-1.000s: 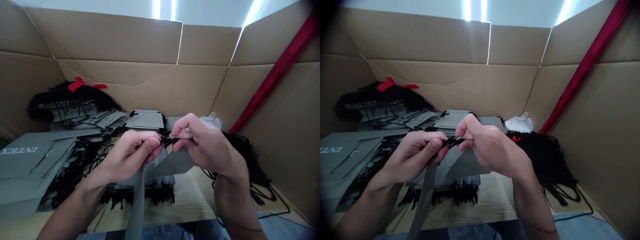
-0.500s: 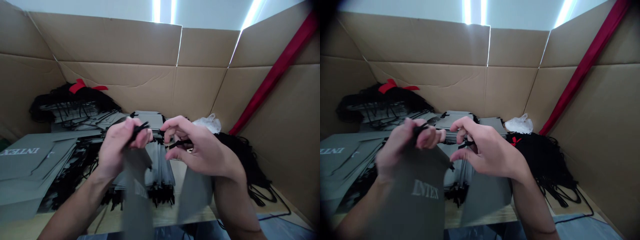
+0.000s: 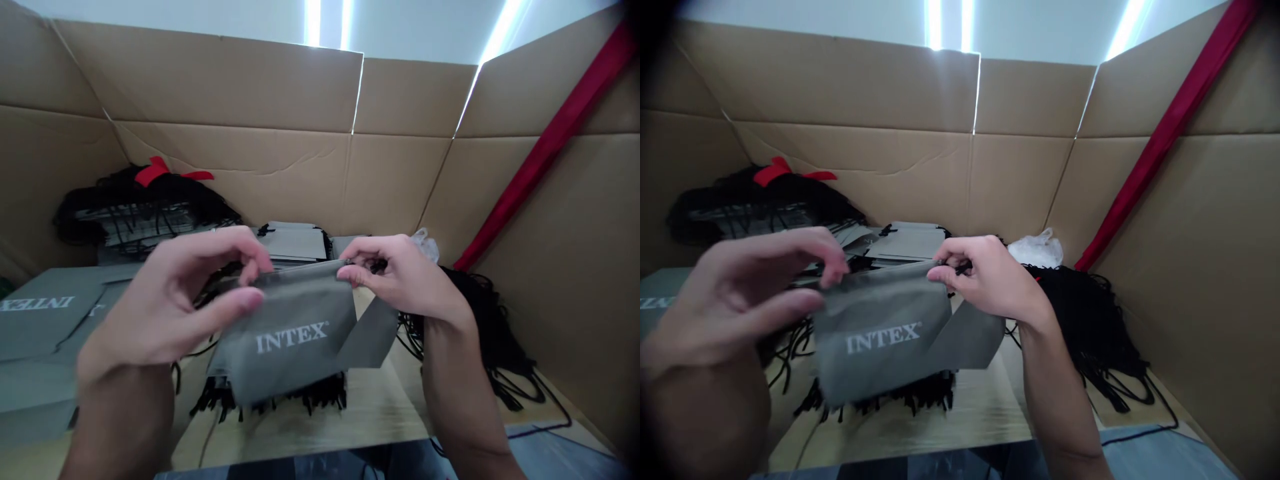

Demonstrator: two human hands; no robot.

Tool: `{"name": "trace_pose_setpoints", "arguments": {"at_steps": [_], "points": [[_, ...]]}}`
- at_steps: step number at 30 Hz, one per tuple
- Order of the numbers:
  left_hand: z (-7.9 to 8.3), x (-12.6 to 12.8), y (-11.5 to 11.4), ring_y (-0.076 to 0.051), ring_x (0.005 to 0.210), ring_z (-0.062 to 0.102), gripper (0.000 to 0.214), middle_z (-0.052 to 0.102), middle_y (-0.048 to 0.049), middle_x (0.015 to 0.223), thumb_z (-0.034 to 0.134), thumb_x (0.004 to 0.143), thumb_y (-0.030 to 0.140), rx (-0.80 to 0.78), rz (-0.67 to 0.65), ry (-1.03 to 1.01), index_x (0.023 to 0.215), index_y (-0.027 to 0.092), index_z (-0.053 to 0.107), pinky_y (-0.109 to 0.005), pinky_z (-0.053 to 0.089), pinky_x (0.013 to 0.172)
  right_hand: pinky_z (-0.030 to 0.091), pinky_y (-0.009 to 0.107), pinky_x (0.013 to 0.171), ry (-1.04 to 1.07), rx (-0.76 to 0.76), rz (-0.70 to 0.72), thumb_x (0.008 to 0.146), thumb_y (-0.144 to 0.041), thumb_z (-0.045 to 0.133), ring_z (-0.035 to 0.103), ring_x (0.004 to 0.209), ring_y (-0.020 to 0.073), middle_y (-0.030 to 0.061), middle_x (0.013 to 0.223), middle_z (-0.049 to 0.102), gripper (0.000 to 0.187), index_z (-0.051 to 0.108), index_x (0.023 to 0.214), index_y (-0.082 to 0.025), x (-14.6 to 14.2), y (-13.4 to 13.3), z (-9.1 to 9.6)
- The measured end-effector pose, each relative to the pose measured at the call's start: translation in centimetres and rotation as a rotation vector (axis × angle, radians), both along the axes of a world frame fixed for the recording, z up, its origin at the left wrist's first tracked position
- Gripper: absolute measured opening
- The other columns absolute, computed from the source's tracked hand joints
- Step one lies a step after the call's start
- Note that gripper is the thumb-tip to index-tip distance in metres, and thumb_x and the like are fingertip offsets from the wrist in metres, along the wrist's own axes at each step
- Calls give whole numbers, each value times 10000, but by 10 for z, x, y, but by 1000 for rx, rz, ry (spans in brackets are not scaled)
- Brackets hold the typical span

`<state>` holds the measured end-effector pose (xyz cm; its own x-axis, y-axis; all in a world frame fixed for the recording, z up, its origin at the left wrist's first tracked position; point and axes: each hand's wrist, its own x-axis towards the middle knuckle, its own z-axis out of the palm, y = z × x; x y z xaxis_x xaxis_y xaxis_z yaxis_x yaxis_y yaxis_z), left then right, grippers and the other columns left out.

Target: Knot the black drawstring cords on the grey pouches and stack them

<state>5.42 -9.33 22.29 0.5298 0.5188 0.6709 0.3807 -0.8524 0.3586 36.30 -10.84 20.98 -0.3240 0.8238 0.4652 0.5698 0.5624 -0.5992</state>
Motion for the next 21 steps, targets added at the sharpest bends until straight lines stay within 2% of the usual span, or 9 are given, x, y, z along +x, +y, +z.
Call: {"name": "trace_pose_setpoints", "arguments": {"at_steps": [1, 3, 5, 7, 9, 13, 16, 19, 21], "points": [[-3, 6, -2, -216, 983, 696, 255, 740, -44, 1057, 747, 1000, 467, 55, 60, 71, 1126, 248, 714, -341, 569, 829, 412, 213, 601, 6, 48, 7, 965, -314, 852, 585, 657, 87, -37, 744, 732, 151, 792, 908, -187, -1, -2, 0], [-12, 22, -5, -250, 1191, 686, 354, 742, -67, 1269, 754, 1001, 370, 178, 113, 163, 1320, 239, 676, -367, 559, 1002, 425, 209, 620, 11, 144, 74, 953, -295, 872, 586, 670, 81, -26, 792, 756, 136, 813, 908, -181, -6, -5, -2], [-24, 39, -6, -207, 1167, 730, 328, 765, -43, 1285, 661, 1063, 304, 99, 11, 169, 1386, 250, 648, -309, 579, 980, 441, 206, 626, 40, 198, 174, 965, -268, 861, 573, 648, 72, -19, 823, 768, 105, 817, 973, -172, -12, -6, -6], [-34, 52, -3, -153, 997, 766, 262, 797, -2, 1140, 584, 1092, 229, -1, -80, 92, 1336, 260, 672, -240, 579, 819, 442, 205, 603, 109, 223, 239, 957, -235, 862, 539, 610, 67, -26, 810, 748, 139, 792, 1057, -168, -18, -7, -8], [-39, 59, -1, -132, 850, 749, 229, 788, 15, 997, 579, 1091, 209, -39, -101, 24, 1284, 247, 697, -224, 539, 703, 435, 202, 581, 175, 255, 234, 950, -199, 856, 520, 599, 64, -36, 811, 718, 175, 757, 1092, -175, -20, -8, -9], [-37, 62, -3, -143, 819, 715, 191, 768, -8, 957, 569, 1111, 261, -70, -90, 4, 1235, 206, 703, -252, 527, 733, 459, 200, 629, 194, 360, 160, 999, -159, 776, 547, 652, 60, -35, 855, 699, 44, 745, 1013, -187, -20, -9, -7], [-35, 62, -7, -124, 751, 647, 172, 742, -5, 908, 550, 1121, 267, -76, -97, -28, 1126, 184, 701, -251, 489, 701, 474, 213, 633, 185, 356, 142, 1010, -172, 761, 577, 678, 75, -29, 855, 686, 32, 740, 1002, -194, -20, -10, -7], [-34, 62, -9, -106, 704, 593, 173, 669, 19, 814, 551, 1123, 250, -84, -99, -59, 1048, 175, 687, -242, 449, 656, 464, 224, 591, 285, 328, 102, 979, -177, 801, 577, 670, 81, -23, 902, 691, 126, 694, 1036, -207, -22, -12, -8], [-33, 63, -9, -91, 675, 546, 179, 610, 41, 772, 533, 1128, 211, -70, -124, -83, 1017, 183, 671, -229, 430, 639, 468, 233, 599, 298, 364, 98, 928, -161, 854, 555, 661, 82, -28, 897, 692, 196, 683, 1008, -211, -23, -14, -8]]}}
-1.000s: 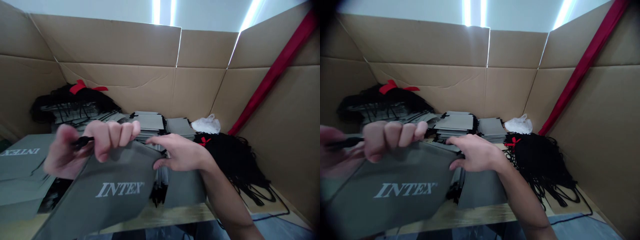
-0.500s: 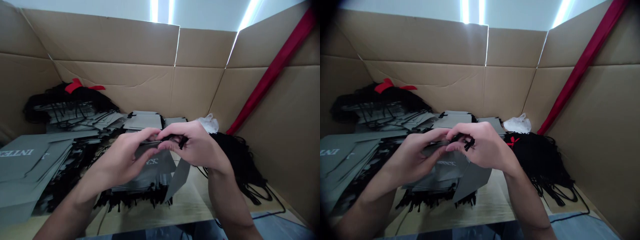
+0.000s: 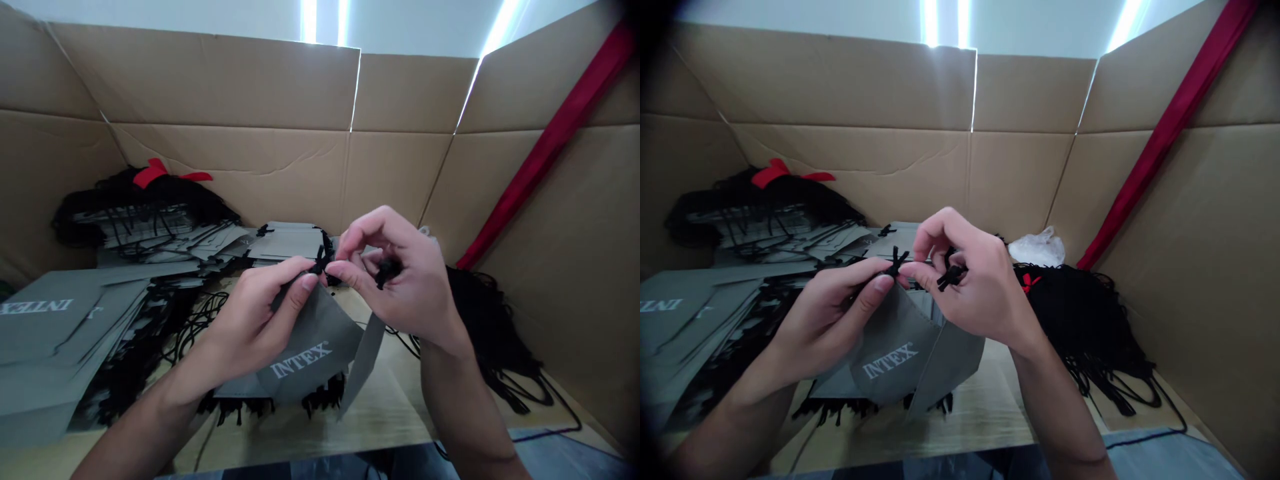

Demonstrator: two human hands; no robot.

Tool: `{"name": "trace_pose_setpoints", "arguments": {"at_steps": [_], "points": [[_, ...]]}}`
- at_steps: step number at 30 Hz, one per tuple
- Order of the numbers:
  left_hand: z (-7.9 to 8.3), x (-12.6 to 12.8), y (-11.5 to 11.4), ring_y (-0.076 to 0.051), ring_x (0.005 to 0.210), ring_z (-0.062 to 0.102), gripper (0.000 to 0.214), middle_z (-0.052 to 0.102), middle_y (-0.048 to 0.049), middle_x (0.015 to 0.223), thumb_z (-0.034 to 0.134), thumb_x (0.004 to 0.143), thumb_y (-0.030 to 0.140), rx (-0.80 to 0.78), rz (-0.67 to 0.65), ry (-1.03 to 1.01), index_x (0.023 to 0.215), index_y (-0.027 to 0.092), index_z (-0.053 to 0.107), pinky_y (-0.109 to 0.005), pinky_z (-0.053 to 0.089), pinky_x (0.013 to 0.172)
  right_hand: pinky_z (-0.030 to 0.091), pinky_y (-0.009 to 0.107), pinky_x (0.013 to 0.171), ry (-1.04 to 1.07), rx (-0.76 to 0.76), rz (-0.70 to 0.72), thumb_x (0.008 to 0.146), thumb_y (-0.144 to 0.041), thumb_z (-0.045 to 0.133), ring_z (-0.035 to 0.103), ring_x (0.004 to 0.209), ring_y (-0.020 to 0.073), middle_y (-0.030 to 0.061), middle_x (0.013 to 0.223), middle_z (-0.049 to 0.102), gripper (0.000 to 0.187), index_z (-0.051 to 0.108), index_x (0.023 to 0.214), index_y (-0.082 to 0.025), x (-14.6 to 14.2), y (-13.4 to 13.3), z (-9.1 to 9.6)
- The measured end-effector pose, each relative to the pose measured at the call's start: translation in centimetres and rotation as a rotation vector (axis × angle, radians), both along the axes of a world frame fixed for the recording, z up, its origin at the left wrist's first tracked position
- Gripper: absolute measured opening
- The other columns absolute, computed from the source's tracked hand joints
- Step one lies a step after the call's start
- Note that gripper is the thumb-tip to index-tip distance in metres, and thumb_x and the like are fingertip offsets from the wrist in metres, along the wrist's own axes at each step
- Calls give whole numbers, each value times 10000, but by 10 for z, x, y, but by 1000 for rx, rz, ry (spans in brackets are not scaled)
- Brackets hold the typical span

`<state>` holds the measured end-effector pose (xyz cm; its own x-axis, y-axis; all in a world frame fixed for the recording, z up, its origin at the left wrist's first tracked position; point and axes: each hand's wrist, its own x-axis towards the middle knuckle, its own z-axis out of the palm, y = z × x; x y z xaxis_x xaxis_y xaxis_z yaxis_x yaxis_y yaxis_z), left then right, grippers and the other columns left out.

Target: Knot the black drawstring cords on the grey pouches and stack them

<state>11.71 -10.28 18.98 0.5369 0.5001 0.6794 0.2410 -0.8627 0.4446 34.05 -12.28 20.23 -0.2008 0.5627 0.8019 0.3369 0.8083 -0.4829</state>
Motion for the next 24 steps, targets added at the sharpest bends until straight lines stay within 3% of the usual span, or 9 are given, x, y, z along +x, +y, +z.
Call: {"name": "trace_pose_setpoints", "arguments": {"at_steps": [5, 8, 15, 17, 19, 21, 24], "points": [[0, 2, -1, -72, 684, 517, 224, 596, 49, 812, 470, 1141, 144, -6, -86, -47, 999, 199, 635, -199, 428, 650, 520, 258, 680, -168, 183, -78, 925, -162, 838, 573, 679, 94, -22, 887, 738, 127, 739, 991, -205, -3, -6, 2], [-2, 3, -1, -75, 639, 456, 231, 556, 47, 777, 467, 1142, 158, -4, -75, -58, 947, 192, 585, -217, 388, 599, 529, 270, 681, -169, 205, -122, 956, -166, 784, 598, 699, 105, -8, 932, 766, 82, 737, 1009, -208, -5, -9, 2], [1, 4, 2, -97, 634, 440, 268, 502, 36, 716, 490, 1101, 103, 97, -56, -49, 864, 188, 583, -243, 378, 593, 535, 240, 682, -140, 204, -133, 883, -82, 747, 619, 720, 95, -21, 908, 757, 137, 722, 953, -197, -10, -9, 0], [-1, 3, 4, -104, 658, 505, 225, 574, 25, 733, 545, 1093, 129, 137, -33, -61, 896, 188, 636, -246, 417, 618, 528, 240, 654, -137, 187, -130, 874, -82, 740, 627, 706, 99, -22, 890, 752, 140, 722, 948, -199, -11, -8, -1], [-4, 2, 5, -121, 780, 647, 69, 716, -10, 891, 643, 1067, 167, 141, 29, -120, 1045, 195, 701, -248, 514, 721, 524, 239, 636, -126, 158, -129, 859, -85, 740, 636, 693, 100, -23, 874, 747, 144, 727, 947, -198, -11, -6, -2], [-7, 0, 6, -151, 946, 740, 178, 782, -43, 1088, 720, 1023, 162, 135, 60, -187, 1192, 216, 712, -272, 588, 858, 531, 238, 646, -117, 129, -131, 855, -92, 742, 644, 688, 99, -26, 859, 742, 135, 735, 942, -196, -11, -6, -2], [-7, -4, 6, -145, 948, 773, 268, 801, -18, 1057, 735, 969, 69, 248, -1, -201, 1178, 236, 733, -265, 623, 878, 535, 227, 668, -120, 98, -120, 854, -91, 744, 644, 689, 89, -34, 841, 734, 123, 746, 932, -186, -10, -7, -2]]}}
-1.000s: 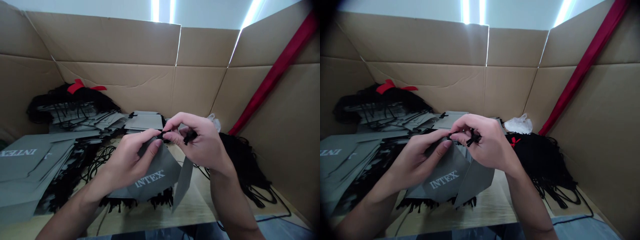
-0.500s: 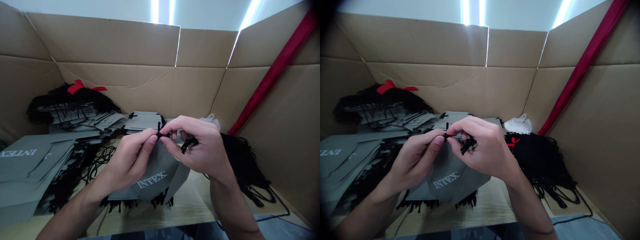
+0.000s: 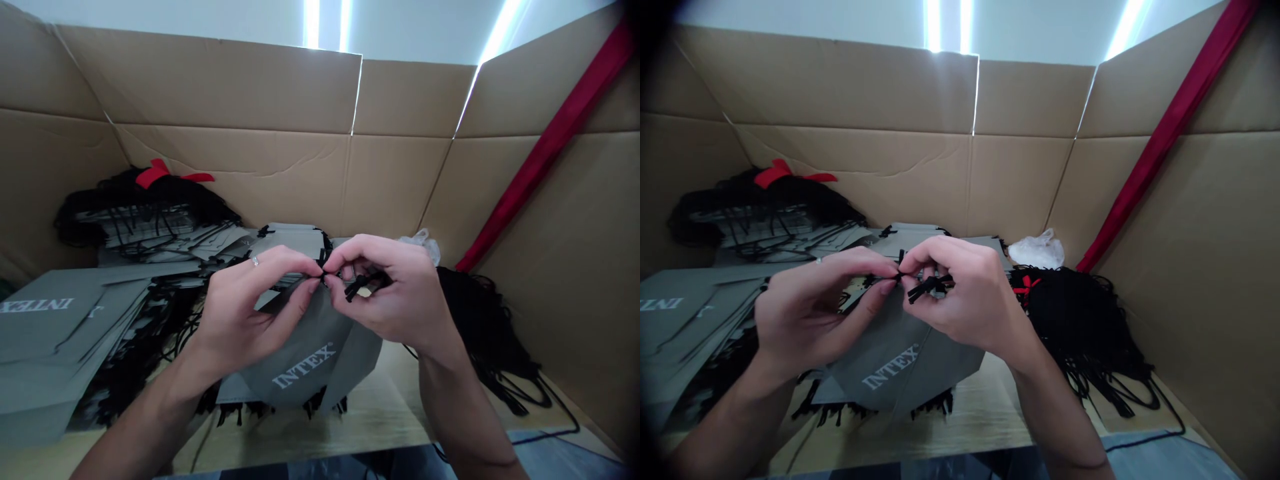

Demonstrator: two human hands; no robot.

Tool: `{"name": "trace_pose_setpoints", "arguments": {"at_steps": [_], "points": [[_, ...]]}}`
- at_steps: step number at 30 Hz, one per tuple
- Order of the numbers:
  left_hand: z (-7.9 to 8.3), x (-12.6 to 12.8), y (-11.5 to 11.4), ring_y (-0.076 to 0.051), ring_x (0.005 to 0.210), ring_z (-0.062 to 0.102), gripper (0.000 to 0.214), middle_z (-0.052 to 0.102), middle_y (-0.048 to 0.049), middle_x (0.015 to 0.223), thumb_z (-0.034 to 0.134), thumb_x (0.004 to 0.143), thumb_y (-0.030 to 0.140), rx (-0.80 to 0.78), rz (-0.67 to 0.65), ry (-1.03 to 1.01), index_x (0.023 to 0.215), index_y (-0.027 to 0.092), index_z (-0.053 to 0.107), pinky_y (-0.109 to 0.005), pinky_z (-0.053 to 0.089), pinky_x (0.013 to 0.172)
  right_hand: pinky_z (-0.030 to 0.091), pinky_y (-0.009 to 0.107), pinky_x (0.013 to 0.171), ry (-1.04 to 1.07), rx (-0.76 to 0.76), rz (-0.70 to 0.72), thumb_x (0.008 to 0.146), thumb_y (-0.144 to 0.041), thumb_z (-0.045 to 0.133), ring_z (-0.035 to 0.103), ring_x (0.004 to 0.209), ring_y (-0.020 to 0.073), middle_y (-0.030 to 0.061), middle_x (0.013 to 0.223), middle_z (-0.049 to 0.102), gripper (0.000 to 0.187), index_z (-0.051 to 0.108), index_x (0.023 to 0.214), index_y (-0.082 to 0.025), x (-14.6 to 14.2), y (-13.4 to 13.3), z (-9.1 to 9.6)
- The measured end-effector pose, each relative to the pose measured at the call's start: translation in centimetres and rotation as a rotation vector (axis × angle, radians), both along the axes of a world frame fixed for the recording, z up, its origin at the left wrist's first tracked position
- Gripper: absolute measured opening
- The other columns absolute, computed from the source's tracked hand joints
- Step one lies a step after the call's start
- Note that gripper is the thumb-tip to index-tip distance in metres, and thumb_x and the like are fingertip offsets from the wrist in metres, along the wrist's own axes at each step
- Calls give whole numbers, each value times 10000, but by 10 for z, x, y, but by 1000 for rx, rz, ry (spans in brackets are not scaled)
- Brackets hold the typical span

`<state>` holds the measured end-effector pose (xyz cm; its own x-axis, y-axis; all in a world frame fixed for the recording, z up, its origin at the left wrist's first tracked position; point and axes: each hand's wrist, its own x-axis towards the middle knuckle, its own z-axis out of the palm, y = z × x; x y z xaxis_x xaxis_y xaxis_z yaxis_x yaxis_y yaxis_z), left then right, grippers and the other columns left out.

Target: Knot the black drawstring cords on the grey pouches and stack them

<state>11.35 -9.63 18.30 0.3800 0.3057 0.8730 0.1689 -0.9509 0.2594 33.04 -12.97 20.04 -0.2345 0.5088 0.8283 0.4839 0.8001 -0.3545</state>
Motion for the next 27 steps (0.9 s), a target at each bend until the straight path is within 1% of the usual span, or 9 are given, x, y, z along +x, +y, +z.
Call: {"name": "trace_pose_setpoints", "arguments": {"at_steps": [2, 4, 9, 13, 15, 18, 22, 24, 27], "points": [[3, -5, 0, -135, 888, 786, 302, 812, -4, 1004, 766, 930, 45, 145, -5, 38, 1166, 231, 742, -237, 629, 818, 522, 218, 659, -13, -23, 27, 829, -73, 747, 641, 693, 85, -38, 831, 727, 149, 753, 932, -180, 1, -1, 0], [6, -10, 0, -142, 855, 800, 330, 824, -5, 992, 797, 912, 58, 234, 48, 113, 1180, 239, 734, -231, 631, 774, 510, 216, 646, -34, -56, 59, 798, -56, 747, 642, 704, 91, -37, 834, 727, 187, 758, 937, -181, 2, -1, 0], [5, -23, -3, -160, 843, 817, 312, 839, 12, 974, 786, 946, 98, 334, 145, 255, 1190, 281, 721, -251, 671, 793, 509, 227, 653, -83, -101, 97, 747, -36, 743, 641, 716, 109, -35, 848, 743, 237, 746, 925, -193, 1, -1, -2], [-1, -25, -3, -161, 836, 825, 300, 846, -2, 1005, 803, 942, 109, 421, 184, 260, 1195, 253, 731, -252, 675, 817, 529, 239, 691, -100, -105, 83, 750, -40, 738, 657, 740, 120, -32, 860, 755, 240, 741, 930, -199, -2, -2, -1], [-3, -24, -4, -160, 807, 821, 307, 846, 0, 983, 814, 926, 100, 446, 206, 222, 1181, 251, 731, -251, 667, 786, 535, 242, 706, -94, -91, 74, 748, -44, 745, 657, 746, 121, -33, 860, 751, 242, 741, 932, -202, -3, -3, -1], [-2, -22, -7, -153, 760, 811, 310, 844, 25, 939, 834, 885, 98, 421, 234, 183, 1121, 269, 732, -249, 647, 719, 540, 229, 703, -45, -72, 95, 730, -32, 751, 644, 729, 106, -42, 851, 745, 248, 739, 915, -197, -5, -3, -2], [3, -19, -7, -124, 633, 749, 261, 830, 55, 843, 863, 829, 178, 260, 204, 59, 1035, 297, 755, -254, 603, 613, 526, 197, 621, 59, -97, 172, 731, -29, 759, 619, 656, 80, -44, 802, 727, 221, 748, 893, -179, -8, -1, -3], [5, -16, -4, -115, 593, 721, 220, 827, 55, 810, 864, 805, 191, 156, 128, -16, 974, 294, 768, -247, 575, 560, 516, 190, 574, 121, -140, 230, 748, -46, 778, 621, 635, 83, -30, 794, 724, 197, 753, 896, -174, -9, 0, -4], [7, -14, 3, -127, 618, 744, 191, 829, 38, 803, 839, 800, 126, 17, -65, -87, 914, 264, 770, -234, 577, 538, 498, 174, 528, 203, -232, 297, 760, -63, 808, 627, 610, 84, -17, 781, 723, 173, 749, 889, -164, -11, 2, -6]]}}
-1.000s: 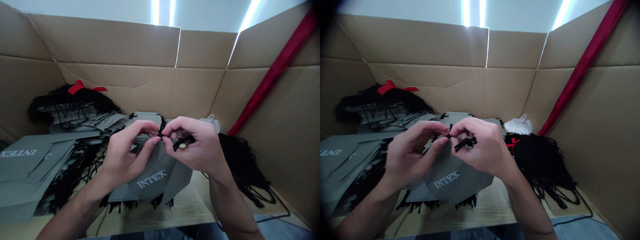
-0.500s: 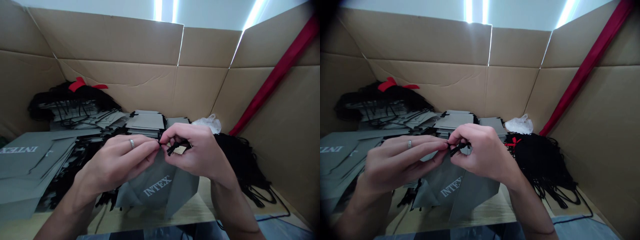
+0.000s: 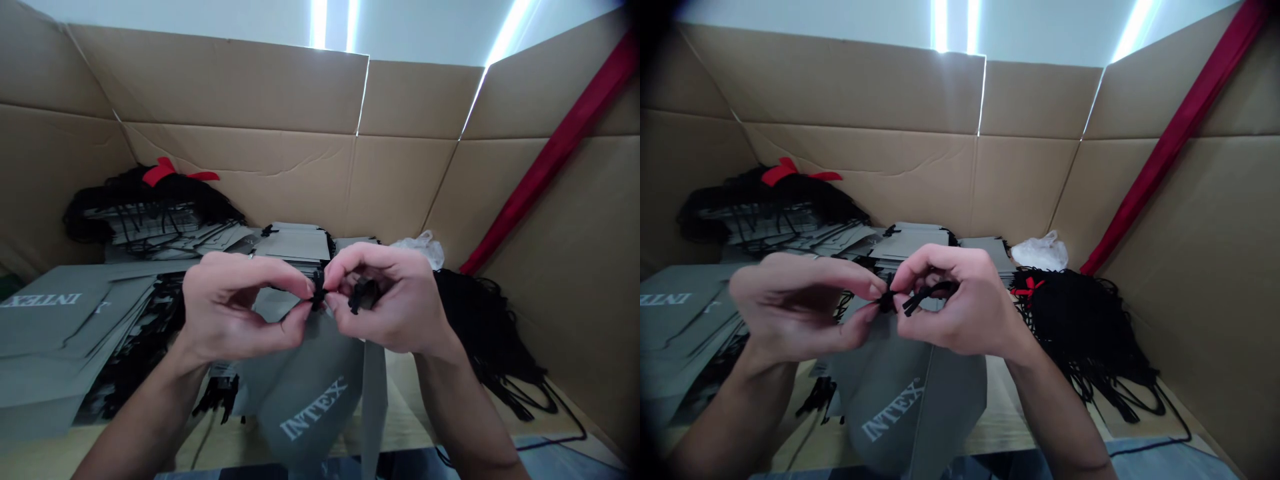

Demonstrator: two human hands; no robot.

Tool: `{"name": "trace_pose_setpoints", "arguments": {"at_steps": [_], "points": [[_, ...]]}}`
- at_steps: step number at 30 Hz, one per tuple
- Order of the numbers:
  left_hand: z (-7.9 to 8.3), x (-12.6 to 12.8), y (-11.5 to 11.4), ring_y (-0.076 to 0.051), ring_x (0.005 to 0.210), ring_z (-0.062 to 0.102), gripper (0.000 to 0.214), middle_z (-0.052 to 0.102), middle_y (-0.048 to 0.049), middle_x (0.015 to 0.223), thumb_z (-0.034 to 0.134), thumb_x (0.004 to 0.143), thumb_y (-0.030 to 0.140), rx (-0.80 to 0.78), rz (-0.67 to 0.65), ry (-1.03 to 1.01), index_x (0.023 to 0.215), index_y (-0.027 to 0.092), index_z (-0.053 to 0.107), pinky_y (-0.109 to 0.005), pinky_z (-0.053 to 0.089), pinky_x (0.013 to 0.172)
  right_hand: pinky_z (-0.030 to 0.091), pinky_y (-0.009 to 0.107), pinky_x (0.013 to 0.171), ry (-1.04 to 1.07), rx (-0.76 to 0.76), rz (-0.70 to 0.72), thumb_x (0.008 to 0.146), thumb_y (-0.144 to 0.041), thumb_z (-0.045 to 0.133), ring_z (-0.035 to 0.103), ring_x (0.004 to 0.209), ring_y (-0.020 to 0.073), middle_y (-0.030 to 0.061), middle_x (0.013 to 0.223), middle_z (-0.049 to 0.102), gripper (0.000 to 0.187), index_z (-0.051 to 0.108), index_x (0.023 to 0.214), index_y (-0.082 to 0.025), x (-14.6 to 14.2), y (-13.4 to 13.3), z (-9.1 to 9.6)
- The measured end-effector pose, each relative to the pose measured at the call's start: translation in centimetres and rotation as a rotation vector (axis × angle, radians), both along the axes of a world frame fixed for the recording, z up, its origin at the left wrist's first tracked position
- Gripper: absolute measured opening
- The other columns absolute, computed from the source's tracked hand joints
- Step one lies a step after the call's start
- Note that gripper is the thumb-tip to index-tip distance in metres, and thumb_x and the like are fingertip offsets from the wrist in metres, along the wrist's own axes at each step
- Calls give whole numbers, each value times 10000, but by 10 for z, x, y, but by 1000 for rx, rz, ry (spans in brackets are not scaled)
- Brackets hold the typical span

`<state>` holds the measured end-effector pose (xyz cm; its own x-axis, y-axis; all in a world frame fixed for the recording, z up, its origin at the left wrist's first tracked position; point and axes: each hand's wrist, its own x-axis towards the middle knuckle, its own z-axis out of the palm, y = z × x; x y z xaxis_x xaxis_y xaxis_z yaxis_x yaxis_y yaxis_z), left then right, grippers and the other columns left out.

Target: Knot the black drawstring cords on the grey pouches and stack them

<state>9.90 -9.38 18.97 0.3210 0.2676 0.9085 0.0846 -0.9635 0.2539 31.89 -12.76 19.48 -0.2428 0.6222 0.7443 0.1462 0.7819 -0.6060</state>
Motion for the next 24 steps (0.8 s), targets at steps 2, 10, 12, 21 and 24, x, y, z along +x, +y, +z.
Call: {"name": "trace_pose_setpoints", "arguments": {"at_steps": [2, 10, 12, 21, 24], "points": [[0, 0, 2, -132, 645, 762, 197, 836, 29, 827, 844, 814, 116, 10, 6, 14, 932, 255, 771, -233, 596, 566, 487, 168, 523, -3, -19, -21, 768, -60, 804, 619, 603, 79, -25, 762, 710, 174, 750, 897, -164, 0, 1, 0], [-3, 1, -4, -142, 752, 811, 131, 826, -32, 892, 815, 925, 93, 481, 218, 191, 1006, 157, 735, -203, 643, 699, 527, 164, 786, -322, 284, -217, 753, 2, 728, 649, 810, 72, -31, 893, 726, 231, 740, 937, -137, 9, -10, 6], [-4, 1, -4, -143, 759, 812, 152, 830, -42, 904, 841, 898, 81, 480, 216, 180, 1000, 143, 747, -200, 644, 706, 518, 151, 778, -314, 285, -220, 754, -7, 731, 646, 807, 62, -36, 887, 723, 216, 737, 930, -130, 9, -10, 6], [-2, 4, -2, -124, 701, 805, 242, 833, 35, 834, 845, 798, 59, 218, 76, 19, 941, 237, 762, -181, 636, 615, 485, 92, 592, -48, -36, -4, 722, 35, 770, 618, 652, 29, -71, 794, 714, 272, 732, 906, -162, 6, -5, 3], [-1, 5, 1, -135, 689, 808, 227, 834, 32, 811, 836, 773, 51, 156, 33, -14, 896, 228, 767, -181, 607, 571, 457, 91, 531, 29, -154, 82, 730, 35, 784, 591, 605, 29, -60, 766, 703, 268, 739, 908, -160, 6, -3, 3]]}}
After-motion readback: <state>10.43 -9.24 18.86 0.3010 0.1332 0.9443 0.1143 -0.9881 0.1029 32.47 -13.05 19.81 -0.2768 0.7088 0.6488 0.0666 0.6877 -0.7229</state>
